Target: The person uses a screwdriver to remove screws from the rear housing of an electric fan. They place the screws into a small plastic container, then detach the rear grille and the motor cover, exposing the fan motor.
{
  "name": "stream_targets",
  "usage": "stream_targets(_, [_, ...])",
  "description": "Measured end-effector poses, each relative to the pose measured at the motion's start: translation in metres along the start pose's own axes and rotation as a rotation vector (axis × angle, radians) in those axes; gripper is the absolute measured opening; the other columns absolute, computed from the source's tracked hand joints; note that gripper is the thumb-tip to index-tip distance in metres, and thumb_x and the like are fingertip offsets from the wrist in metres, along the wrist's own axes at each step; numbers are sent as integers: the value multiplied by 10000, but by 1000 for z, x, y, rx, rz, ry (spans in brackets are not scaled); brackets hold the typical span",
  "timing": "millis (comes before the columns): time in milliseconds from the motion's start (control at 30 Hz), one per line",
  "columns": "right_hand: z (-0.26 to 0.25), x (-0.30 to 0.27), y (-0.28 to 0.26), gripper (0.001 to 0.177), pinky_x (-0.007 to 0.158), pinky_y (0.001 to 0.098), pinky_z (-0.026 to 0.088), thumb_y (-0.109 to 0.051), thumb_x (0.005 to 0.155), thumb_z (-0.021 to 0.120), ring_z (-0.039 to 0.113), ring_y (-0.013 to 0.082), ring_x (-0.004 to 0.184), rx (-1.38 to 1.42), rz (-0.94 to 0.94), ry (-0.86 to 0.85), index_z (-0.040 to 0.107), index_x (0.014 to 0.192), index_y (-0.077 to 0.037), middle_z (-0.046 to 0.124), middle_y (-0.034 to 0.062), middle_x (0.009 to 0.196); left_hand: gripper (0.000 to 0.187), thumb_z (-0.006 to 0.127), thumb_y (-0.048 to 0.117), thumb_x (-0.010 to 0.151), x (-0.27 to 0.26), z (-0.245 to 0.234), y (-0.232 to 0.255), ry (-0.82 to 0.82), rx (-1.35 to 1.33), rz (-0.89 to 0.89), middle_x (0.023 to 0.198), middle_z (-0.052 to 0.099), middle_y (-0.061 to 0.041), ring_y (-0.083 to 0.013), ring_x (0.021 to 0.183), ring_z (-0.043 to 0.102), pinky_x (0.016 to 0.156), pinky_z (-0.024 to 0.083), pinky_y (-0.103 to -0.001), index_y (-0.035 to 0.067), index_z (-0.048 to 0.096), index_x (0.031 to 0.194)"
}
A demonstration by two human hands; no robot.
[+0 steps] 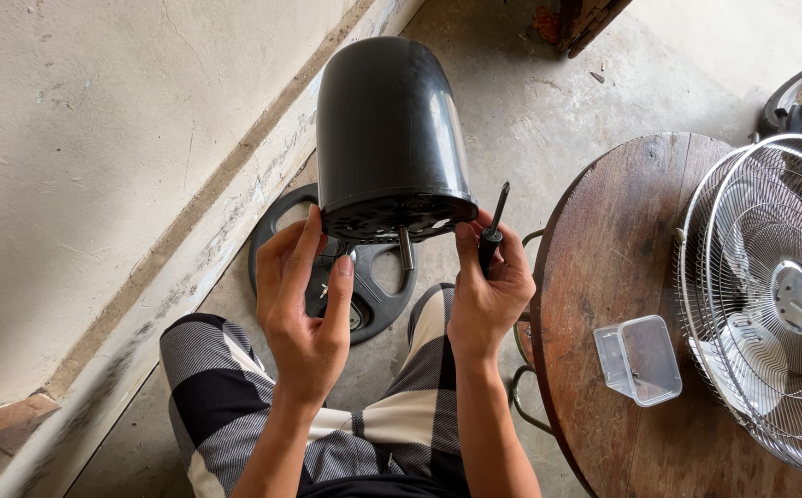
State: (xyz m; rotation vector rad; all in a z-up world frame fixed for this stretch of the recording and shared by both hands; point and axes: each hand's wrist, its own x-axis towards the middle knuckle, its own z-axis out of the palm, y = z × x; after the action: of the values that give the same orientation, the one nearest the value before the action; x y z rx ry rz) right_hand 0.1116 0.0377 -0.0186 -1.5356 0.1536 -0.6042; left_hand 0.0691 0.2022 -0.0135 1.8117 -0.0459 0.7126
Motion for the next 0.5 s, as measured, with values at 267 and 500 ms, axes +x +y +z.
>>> stream_targets(267, [-1, -3, -4, 215, 453, 153, 253, -51, 984, 721, 475, -43, 559, 17, 2, -13, 713, 1195, -6, 739, 5, 850, 444, 628, 157, 1043, -2, 0, 3, 12, 17, -15, 1319, 556, -138, -226, 1238, 585, 1080, 529, -364, 5, 573, 1457])
stream_targets(500, [-3, -5, -5, 210, 443, 155, 250, -58, 979, 723, 467, -40, 543, 26, 3, -15, 713, 1182, -7, 739, 6, 840, 435, 633, 157, 1045, -3, 0, 4, 24, 32, -17, 1309, 559, -138, -228, 1230, 587, 1068, 521, -364, 3, 584, 1448])
